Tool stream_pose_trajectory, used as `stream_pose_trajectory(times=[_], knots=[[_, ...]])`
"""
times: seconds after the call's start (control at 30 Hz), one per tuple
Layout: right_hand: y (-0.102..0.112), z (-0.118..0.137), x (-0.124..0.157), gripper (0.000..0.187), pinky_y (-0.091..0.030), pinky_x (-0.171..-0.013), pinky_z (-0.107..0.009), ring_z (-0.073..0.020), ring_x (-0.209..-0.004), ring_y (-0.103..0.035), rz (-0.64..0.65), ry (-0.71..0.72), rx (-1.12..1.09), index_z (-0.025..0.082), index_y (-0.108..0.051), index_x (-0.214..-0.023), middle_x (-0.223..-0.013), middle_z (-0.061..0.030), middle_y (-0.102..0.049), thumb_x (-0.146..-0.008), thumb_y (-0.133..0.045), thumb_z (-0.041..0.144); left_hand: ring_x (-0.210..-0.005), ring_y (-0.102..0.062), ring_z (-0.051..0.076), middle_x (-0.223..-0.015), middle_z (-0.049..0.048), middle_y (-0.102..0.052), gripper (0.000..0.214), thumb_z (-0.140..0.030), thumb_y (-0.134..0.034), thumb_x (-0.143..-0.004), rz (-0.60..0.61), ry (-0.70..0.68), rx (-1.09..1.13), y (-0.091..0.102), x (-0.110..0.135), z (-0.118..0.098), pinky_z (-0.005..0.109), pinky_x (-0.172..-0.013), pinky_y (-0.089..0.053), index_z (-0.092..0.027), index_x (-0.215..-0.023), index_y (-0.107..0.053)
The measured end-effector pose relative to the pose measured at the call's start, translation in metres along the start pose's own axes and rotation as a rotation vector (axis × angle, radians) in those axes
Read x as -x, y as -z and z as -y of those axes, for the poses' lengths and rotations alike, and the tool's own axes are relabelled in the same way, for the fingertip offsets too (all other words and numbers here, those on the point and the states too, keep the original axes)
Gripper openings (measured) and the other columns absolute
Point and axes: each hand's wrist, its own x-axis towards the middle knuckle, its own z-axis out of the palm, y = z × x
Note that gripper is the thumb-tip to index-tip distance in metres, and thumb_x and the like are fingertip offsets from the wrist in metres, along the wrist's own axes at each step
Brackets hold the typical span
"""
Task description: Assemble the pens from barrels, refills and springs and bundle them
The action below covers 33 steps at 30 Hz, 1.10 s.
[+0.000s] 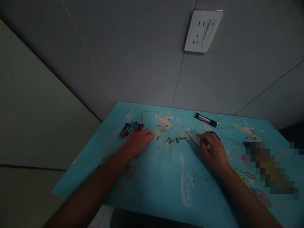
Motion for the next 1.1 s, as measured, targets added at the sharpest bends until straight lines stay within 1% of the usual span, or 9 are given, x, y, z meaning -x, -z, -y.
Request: stream_pose_trajectory(times=[0.17,0.23,0.33,0.43,0.53,0.63,0.8,0.93,1.1], knots=[[0.002,0.005,0.000,0.020,-0.055,-0.077,-0.038,-0.0227,-0.090,-0.060,0.005,0.024,-0.015,0.020,-0.064,-0.108,-0.103,-0.0101,-0.060,-0.096,-0.048,0.022,-0.085,-0.064,0.018,-0.102,0.0055,-0.066,0.023,-0.028,-0.045,-0.100,-0.069,0.029,0.069,0.004,-0.001,0.001,0.029,-0.071,-0.048,-0.020,-0.103,-0.066],[0.000,0.011,0.002,0.019,-0.055,-0.081,-0.039,-0.0225,-0.090,-0.060,0.001,0.032,-0.033,0.021,-0.064,-0.108,-0.103,-0.0095,-0.061,-0.096,-0.049,0.021,-0.088,-0.064,0.018,-0.102,0.0056,-0.066,0.021,-0.029,-0.047,-0.099,-0.160,0.008,0.204,0.007,-0.001,-0.003,0.029,-0.076,-0.048,-0.019,-0.102,-0.066],[-0.007,0.031,0.008,0.018,-0.053,-0.085,-0.039,-0.0226,-0.094,-0.061,0.044,0.077,-0.107,0.021,-0.063,-0.109,-0.105,-0.0091,-0.062,-0.096,-0.050,0.021,-0.082,-0.062,0.014,-0.095,0.0037,-0.067,0.018,-0.030,-0.052,-0.098,-0.262,-0.059,0.538,0.010,0.001,-0.019,0.026,-0.076,-0.047,-0.019,-0.100,-0.065],[-0.019,0.057,0.018,0.021,-0.052,-0.088,-0.038,-0.0219,-0.098,-0.061,0.162,0.159,-0.216,0.023,-0.061,-0.115,-0.107,-0.0083,-0.063,-0.096,-0.053,0.020,-0.075,-0.060,0.012,-0.090,0.0031,-0.068,0.016,-0.030,-0.056,-0.096,-0.217,-0.120,0.765,0.009,0.004,-0.042,0.024,-0.072,-0.046,-0.019,-0.099,-0.067],[-0.030,0.075,0.026,0.021,-0.052,-0.088,-0.038,-0.0212,-0.097,-0.062,0.261,0.233,-0.290,0.023,-0.061,-0.115,-0.104,-0.0069,-0.065,-0.095,-0.055,0.020,-0.070,-0.059,0.012,-0.085,0.0027,-0.068,0.016,-0.031,-0.058,-0.094,-0.171,-0.092,0.862,0.005,0.006,-0.058,0.024,-0.068,-0.045,-0.019,-0.098,-0.069],[-0.035,0.079,0.029,0.015,-0.052,-0.087,-0.038,-0.0205,-0.094,-0.063,0.277,0.257,-0.303,0.024,-0.064,-0.108,-0.101,-0.0055,-0.066,-0.096,-0.056,0.021,-0.076,-0.063,0.013,-0.087,0.0034,-0.070,0.016,-0.029,-0.058,-0.094,-0.146,-0.099,0.907,0.004,0.007,-0.062,0.024,-0.071,-0.046,-0.018,-0.097,-0.070],[-0.036,0.076,0.029,0.010,-0.053,-0.077,-0.035,-0.0191,-0.084,-0.063,0.229,0.201,-0.278,0.021,-0.063,-0.101,-0.092,-0.0045,-0.065,-0.094,-0.061,0.027,-0.076,-0.065,0.014,-0.087,0.0035,-0.072,0.015,-0.027,-0.061,-0.093,-0.123,-0.133,0.897,0.001,0.008,-0.058,0.025,-0.073,-0.047,-0.018,-0.097,-0.071],[-0.037,0.074,0.030,0.008,-0.052,-0.078,-0.036,-0.0192,-0.083,-0.062,0.259,0.239,-0.259,0.021,-0.063,-0.093,-0.089,-0.0039,-0.065,-0.095,-0.058,0.027,-0.083,-0.067,0.015,-0.090,0.0061,-0.073,0.017,-0.028,-0.058,-0.094,-0.135,-0.230,0.946,-0.006,0.009,-0.060,0.027,-0.078,-0.050,-0.018,-0.097,-0.071],[-0.036,0.074,0.030,0.010,-0.053,-0.078,-0.037,-0.0203,-0.085,-0.064,0.258,0.252,-0.240,0.022,-0.063,-0.102,-0.093,-0.0048,-0.066,-0.094,-0.060,0.026,-0.085,-0.068,0.017,-0.091,0.0080,-0.073,0.016,-0.028,-0.058,-0.095,-0.158,-0.308,0.961,-0.005,0.009,-0.063,0.030,-0.080,-0.052,-0.018,-0.097,-0.071]])
